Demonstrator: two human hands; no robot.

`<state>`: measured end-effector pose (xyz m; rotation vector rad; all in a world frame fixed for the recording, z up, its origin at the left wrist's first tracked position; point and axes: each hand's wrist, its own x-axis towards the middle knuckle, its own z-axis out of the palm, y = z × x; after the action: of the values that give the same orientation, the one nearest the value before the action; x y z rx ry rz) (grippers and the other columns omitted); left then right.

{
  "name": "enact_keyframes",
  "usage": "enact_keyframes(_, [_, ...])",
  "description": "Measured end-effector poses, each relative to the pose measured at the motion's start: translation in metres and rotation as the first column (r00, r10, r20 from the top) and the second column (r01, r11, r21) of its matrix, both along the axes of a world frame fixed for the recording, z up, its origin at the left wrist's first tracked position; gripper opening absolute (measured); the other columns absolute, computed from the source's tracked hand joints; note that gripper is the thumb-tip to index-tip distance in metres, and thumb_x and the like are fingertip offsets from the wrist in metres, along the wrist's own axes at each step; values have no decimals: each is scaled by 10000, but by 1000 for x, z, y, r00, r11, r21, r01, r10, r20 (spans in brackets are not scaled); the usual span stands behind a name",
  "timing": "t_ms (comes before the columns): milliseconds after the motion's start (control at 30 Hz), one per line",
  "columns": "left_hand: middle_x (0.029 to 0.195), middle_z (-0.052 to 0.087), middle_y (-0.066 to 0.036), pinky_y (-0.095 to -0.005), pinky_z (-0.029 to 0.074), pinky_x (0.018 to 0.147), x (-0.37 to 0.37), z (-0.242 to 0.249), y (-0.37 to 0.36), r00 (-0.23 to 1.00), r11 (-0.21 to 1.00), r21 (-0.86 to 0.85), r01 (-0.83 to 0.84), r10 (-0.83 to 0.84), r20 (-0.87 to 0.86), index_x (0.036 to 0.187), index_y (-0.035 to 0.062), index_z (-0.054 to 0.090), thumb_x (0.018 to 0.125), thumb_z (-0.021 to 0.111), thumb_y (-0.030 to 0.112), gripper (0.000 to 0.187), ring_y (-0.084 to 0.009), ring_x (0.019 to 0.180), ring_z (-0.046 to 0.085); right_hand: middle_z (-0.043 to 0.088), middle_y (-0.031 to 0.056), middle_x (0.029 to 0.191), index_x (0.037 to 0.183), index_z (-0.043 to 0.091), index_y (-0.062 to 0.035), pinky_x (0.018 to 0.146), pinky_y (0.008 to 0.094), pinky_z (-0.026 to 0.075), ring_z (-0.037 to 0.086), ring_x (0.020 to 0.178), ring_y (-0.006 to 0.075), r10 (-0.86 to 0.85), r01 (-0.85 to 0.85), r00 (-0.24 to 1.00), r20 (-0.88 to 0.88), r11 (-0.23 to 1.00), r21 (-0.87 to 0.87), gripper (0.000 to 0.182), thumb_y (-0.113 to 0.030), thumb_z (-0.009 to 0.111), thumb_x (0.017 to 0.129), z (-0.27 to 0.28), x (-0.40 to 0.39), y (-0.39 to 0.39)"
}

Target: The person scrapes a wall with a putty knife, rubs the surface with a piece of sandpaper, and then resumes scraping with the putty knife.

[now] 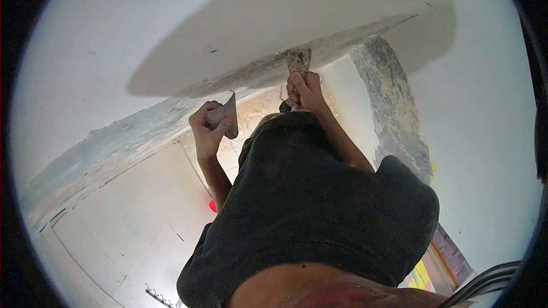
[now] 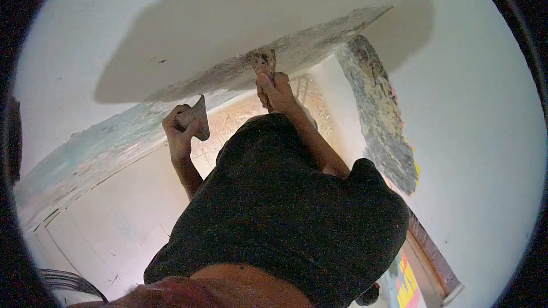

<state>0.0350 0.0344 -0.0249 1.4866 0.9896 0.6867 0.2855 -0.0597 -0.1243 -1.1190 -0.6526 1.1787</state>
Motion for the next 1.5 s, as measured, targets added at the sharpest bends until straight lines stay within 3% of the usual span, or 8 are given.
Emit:
enact_keyframes(300, [743, 577, 10, -233, 429, 583, 8, -4, 3, 999, 998, 29, 52, -52, -4, 873, -11, 627, 700, 797, 44, 248, -65, 655, 523, 453, -15, 472, 654, 504, -88, 348, 265, 361, 420, 363, 79, 27, -25, 996, 80, 999, -23, 459, -353, 484, 1027, 1, 3, 3])
enact_keyframes(667, [748, 575, 9, -240, 442, 594, 0, -3, -4, 998, 998, 48, 31, -28, -64, 879, -10, 632, 705, 779, 45, 233, -69, 670, 526, 449, 4, 463, 621, 506, -73, 328, 275, 322, 414, 353, 89, 21, -18, 998, -66, 998, 55, 483, -334, 491, 1026, -10, -10, 0])
enact_keyframes(833, [751, 580, 7, -244, 443, 595, 1, -3, -2, 998, 999, 25, 37, -36, -55, 882, -17, 630, 705, 772, 47, 236, -67, 674, 528, 454, 13, 461, 599, 501, -68, 328, 275, 329, 414, 349, 93, 40, -37, 999, -35, 995, 92, 504, -345, 497, 1021, 25, -8, 9])
enact_keyframes(967, [743, 573, 10, -242, 436, 592, 1, 2, -7, 999, 999, 21, 27, -27, -16, 870, -13, 628, 722, 773, 56, 219, -62, 667, 519, 447, 5, 456, 584, 499, -72, 328, 276, 316, 408, 345, 97, 21, -22, 1000, 12, 997, 72, 515, -352, 506, 1016, 0, 1, 11])
enact_keyframes(1067, [742, 567, 12, -239, 433, 596, 1, 5, -5, 1000, 1000, 4, 15, -15, -8, 870, -11, 628, 719, 775, 56, 221, -63, 670, 516, 452, 1, 464, 622, 514, -69, 333, 275, 326, 411, 349, 95, 25, -19, 993, -113, 999, 51, 489, -362, 509, 1014, 9, -8, 2])
enact_keyframes(1167, [743, 566, 12, -237, 432, 599, -5, -2, -6, 1000, 999, -21, 30, -30, -2, 872, -11, 631, 715, 781, 57, 228, -65, 677, 521, 457, 1, 471, 658, 524, -65, 338, 269, 328, 416, 354, 93, -44, 32, 992, -114, 994, -104, 469, -373, 513, 1012, 9, -10, -1])
enact_keyframes(1267, [744, 571, 10, -239, 434, 601, 1, 0, 1, 999, 999, 43, 31, -29, -42, 870, -11, 632, 716, 780, 59, 225, -66, 683, 528, 459, 0, 473, 667, 523, -66, 340, 262, 326, 420, 359, 88, 48, -50, 991, -126, 999, -13, 459, -374, 522, 1008, 12, -5, 2])
enact_keyframes(1500, [771, 585, 7, -238, 438, 600, 0, -4, 1, 999, 999, 42, 30, -29, -28, 875, -15, 629, 701, 764, 30, 225, -64, 686, 529, 464, 1, 471, 643, 512, -69, 341, 262, 342, 428, 362, 89, 50, -49, 995, -85, 999, 10, 468, -353, 516, 1015, 13, -5, 2])
